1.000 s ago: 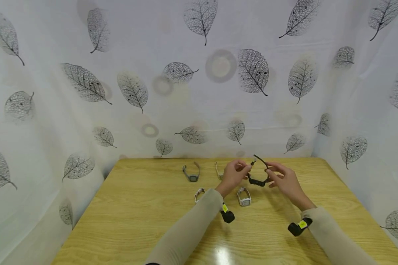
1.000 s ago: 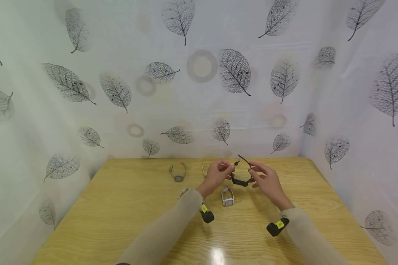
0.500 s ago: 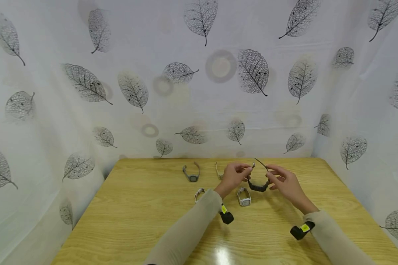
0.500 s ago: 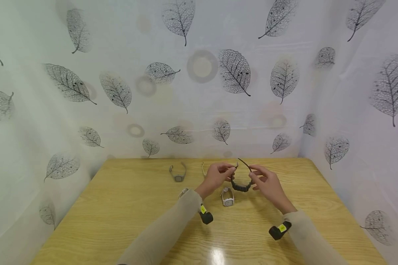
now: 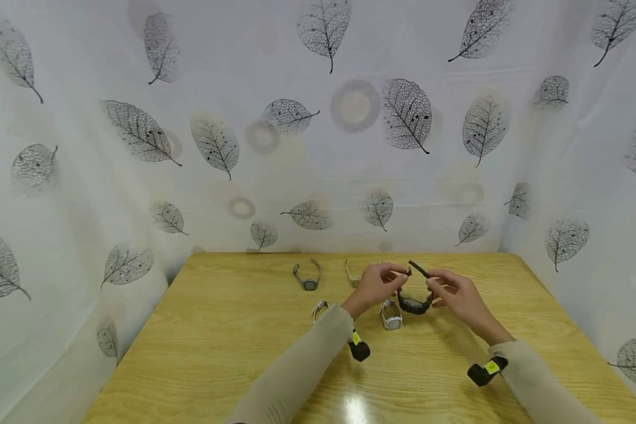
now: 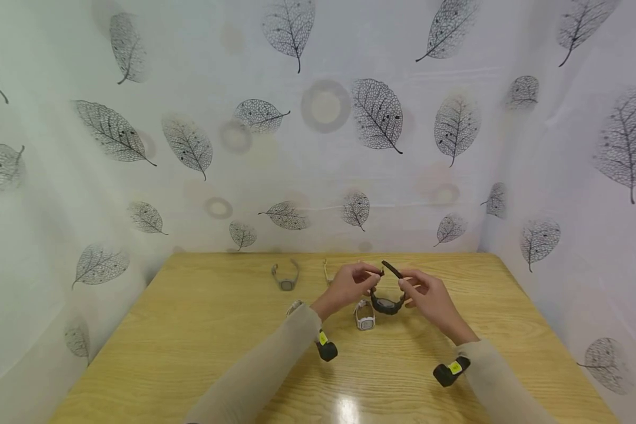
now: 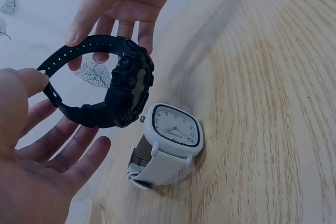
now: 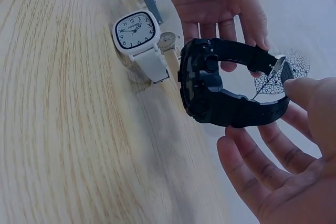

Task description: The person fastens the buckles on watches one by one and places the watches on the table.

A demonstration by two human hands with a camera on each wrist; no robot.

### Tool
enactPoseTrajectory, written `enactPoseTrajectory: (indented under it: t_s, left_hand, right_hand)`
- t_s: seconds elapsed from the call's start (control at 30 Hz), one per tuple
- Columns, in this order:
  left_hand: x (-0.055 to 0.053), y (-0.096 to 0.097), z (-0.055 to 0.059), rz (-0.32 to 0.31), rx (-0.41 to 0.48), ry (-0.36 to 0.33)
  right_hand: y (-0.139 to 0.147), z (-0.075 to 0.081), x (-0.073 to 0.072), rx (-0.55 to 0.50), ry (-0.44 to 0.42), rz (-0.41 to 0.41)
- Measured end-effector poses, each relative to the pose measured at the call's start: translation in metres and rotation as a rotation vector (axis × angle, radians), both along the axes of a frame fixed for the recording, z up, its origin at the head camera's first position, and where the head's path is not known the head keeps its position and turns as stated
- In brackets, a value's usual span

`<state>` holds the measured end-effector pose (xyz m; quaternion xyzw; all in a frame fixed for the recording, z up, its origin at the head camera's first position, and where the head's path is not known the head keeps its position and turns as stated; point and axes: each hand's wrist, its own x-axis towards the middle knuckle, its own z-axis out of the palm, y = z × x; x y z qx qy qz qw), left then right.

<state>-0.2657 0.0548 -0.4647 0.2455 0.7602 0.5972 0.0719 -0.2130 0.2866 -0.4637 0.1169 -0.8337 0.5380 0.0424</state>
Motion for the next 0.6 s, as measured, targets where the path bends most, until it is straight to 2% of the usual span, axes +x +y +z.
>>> enactPoseTrajectory:
  t_s: [0.2, 0.43, 0.6]
  left_hand:
    - [0.001, 0.001, 0.001, -0.004, -0.057, 0.035]
    - [0.002, 0.001, 0.002, -0.002, -0.021, 0.026]
    - [0.001, 0.001, 0.003, -0.003, 0.008, 0.016]
  right_hand:
    - [0.0, 0.002, 0.002, 0.003, 0.006, 0.012]
    - [0.001, 0.007, 0.006, 0.005, -0.004, 0.019]
    - [0.004, 0.01, 0.01, 0.025, 0.024, 0.025]
